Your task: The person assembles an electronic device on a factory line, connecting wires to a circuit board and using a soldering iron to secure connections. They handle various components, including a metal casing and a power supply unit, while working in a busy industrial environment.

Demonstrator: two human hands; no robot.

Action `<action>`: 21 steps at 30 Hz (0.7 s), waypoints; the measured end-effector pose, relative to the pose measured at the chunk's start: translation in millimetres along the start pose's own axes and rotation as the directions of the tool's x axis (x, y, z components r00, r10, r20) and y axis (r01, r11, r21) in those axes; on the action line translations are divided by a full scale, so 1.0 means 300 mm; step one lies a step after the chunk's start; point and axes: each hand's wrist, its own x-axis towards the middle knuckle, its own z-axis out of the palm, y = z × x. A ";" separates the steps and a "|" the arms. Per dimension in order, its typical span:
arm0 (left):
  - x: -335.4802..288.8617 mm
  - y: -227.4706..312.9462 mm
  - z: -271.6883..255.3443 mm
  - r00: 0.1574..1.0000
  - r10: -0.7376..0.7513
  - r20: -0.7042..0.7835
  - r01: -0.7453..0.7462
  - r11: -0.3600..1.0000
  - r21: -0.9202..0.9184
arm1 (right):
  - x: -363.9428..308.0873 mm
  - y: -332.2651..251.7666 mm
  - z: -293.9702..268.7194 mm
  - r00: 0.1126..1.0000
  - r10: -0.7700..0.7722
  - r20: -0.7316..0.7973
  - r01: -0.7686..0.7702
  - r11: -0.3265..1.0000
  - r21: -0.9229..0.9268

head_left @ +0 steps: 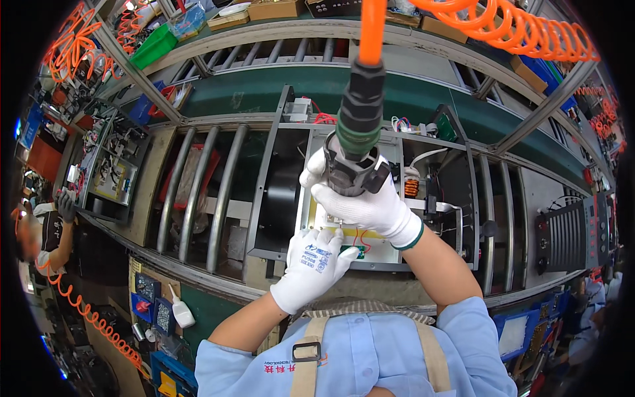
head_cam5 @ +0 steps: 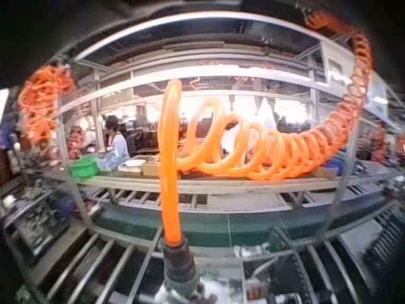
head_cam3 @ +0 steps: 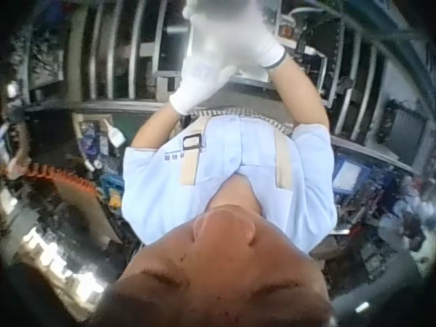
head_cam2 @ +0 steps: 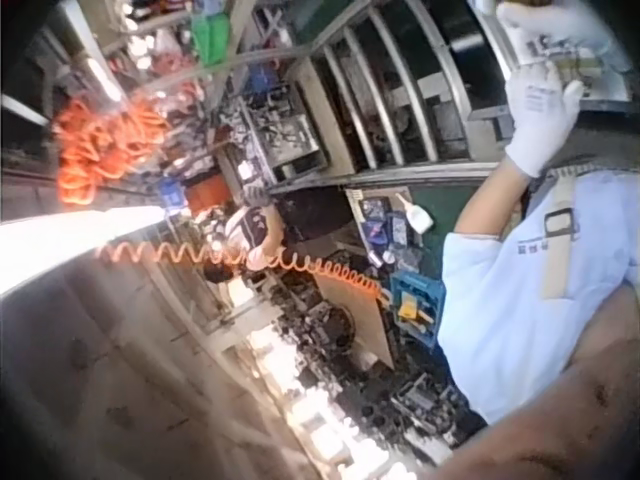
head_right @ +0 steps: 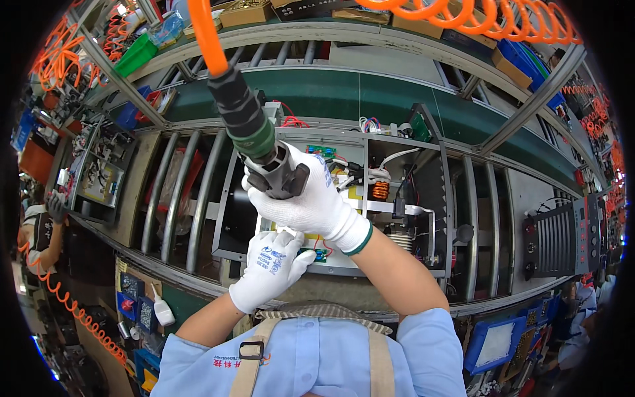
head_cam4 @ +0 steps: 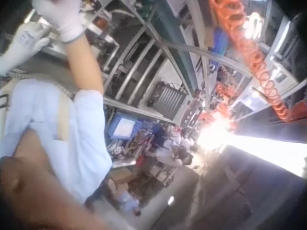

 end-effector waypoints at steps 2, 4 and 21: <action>0.002 -0.005 0.005 1.000 0.009 -0.021 -0.009 1.000 0.002 | -0.007 -0.015 -0.002 0.998 0.066 -0.014 -0.066 0.997 -0.042; 0.002 -0.011 0.000 1.000 0.016 -0.012 -0.016 1.000 -0.011 | -0.011 -0.037 -0.011 0.991 0.128 0.042 -0.129 0.991 0.028; -0.016 -0.003 0.008 0.991 0.010 -0.136 -0.016 0.999 -0.040 | -0.015 -0.041 0.069 0.999 -0.012 0.031 0.010 0.999 0.046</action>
